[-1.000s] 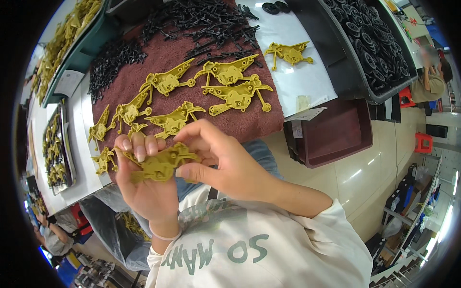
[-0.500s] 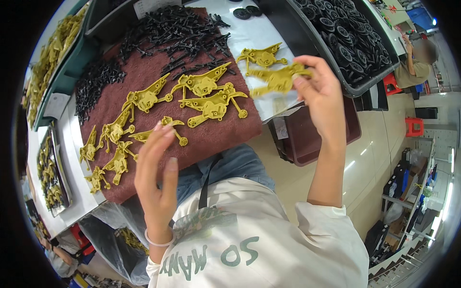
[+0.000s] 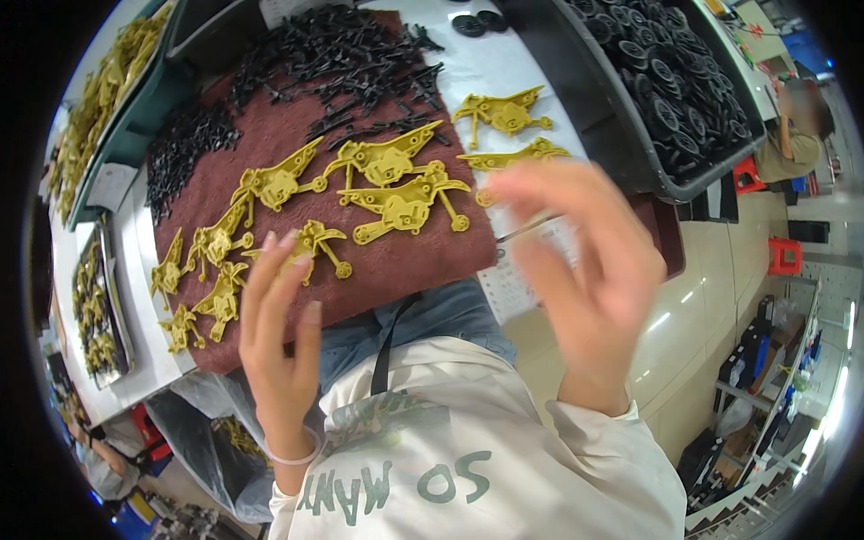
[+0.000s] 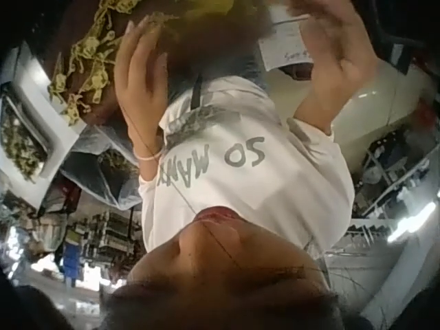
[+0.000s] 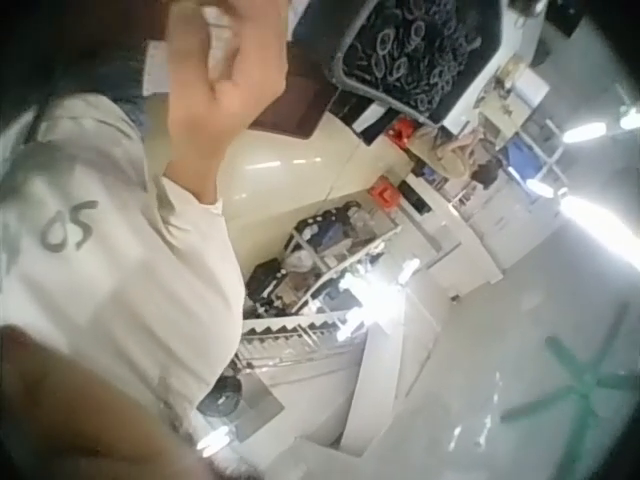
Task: The person assembles toy motorcycles by attaching wheels and black plastic parts to motorcycle frame halves, pressing matching frame halves together by hand, and placing the assembled motorcycles onto a tray.
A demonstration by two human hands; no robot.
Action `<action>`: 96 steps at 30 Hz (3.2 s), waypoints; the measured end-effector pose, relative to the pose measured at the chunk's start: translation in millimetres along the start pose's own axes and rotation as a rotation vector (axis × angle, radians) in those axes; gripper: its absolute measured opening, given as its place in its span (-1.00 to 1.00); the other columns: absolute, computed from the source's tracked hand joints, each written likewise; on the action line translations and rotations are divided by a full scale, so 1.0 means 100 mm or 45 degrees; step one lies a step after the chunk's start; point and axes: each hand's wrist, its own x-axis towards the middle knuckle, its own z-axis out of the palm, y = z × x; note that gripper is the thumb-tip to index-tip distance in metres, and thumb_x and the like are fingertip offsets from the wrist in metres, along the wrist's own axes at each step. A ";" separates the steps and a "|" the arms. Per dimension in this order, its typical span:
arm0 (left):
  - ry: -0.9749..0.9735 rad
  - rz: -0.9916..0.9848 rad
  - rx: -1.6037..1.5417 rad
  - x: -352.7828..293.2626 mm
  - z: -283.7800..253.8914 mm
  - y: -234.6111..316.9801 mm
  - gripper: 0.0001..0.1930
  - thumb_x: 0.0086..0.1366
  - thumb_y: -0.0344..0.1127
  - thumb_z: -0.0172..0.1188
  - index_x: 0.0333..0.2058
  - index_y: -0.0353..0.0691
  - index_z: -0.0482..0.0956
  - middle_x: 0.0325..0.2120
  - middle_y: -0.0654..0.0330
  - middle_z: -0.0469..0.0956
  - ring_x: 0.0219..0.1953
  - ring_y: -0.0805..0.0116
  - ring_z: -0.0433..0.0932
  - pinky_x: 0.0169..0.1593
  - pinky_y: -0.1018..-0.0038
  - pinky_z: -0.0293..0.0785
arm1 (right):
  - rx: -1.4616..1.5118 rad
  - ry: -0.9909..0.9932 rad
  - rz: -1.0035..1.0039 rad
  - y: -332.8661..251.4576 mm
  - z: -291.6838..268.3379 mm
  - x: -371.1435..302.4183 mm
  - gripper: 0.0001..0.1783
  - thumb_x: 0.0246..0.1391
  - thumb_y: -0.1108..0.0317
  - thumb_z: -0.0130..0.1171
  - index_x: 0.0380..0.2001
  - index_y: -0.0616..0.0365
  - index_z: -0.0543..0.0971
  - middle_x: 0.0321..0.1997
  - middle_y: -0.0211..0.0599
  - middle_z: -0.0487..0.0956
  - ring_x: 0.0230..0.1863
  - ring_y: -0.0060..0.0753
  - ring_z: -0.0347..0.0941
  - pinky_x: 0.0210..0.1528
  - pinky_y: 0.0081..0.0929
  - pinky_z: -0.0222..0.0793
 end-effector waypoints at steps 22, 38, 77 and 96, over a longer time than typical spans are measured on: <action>0.040 -0.003 -0.069 -0.03 -0.20 -0.03 -0.60 0.11 -0.61 0.22 -0.03 -0.27 0.61 0.06 0.00 0.51 0.19 -0.10 0.45 0.20 0.13 0.40 | 1.765 0.054 0.926 -1.30 0.61 -0.10 -0.93 0.04 0.71 0.26 -0.36 0.46 0.66 -0.20 0.08 0.64 -0.33 -0.35 0.62 -0.17 -0.68 0.58; -0.048 0.058 -0.043 0.04 -0.08 0.04 -0.73 0.13 -0.64 0.20 -0.16 -0.33 0.63 -0.07 -0.01 0.57 -0.05 0.02 0.58 0.00 0.31 0.49 | -1.085 -0.176 -0.612 1.33 0.35 1.57 -0.45 0.03 0.66 -0.03 0.11 0.09 0.54 0.09 0.03 0.57 0.04 -0.07 0.56 0.09 -0.34 0.47; -0.073 0.134 -0.105 -0.13 -0.16 -0.07 -0.65 -0.01 -0.60 0.22 -0.17 -0.25 0.62 -0.18 0.16 0.61 -0.15 0.15 0.60 -0.09 0.30 0.51 | -1.189 -0.393 -0.228 1.45 0.12 1.57 -0.55 -0.07 0.31 0.44 -0.09 0.07 0.53 -0.09 -0.12 0.55 -0.03 0.02 0.51 0.09 -0.20 0.43; 0.017 -0.017 -0.372 -0.13 -0.11 0.03 -0.59 0.07 -0.50 0.34 -0.05 -0.30 0.59 -0.06 0.05 0.57 -0.07 0.07 0.59 -0.03 0.30 0.53 | 0.113 -0.489 0.194 0.40 0.40 1.17 -0.70 0.08 0.54 0.25 -0.11 0.16 0.47 -0.33 -0.39 0.59 -0.34 -0.65 0.49 -0.32 -0.66 0.38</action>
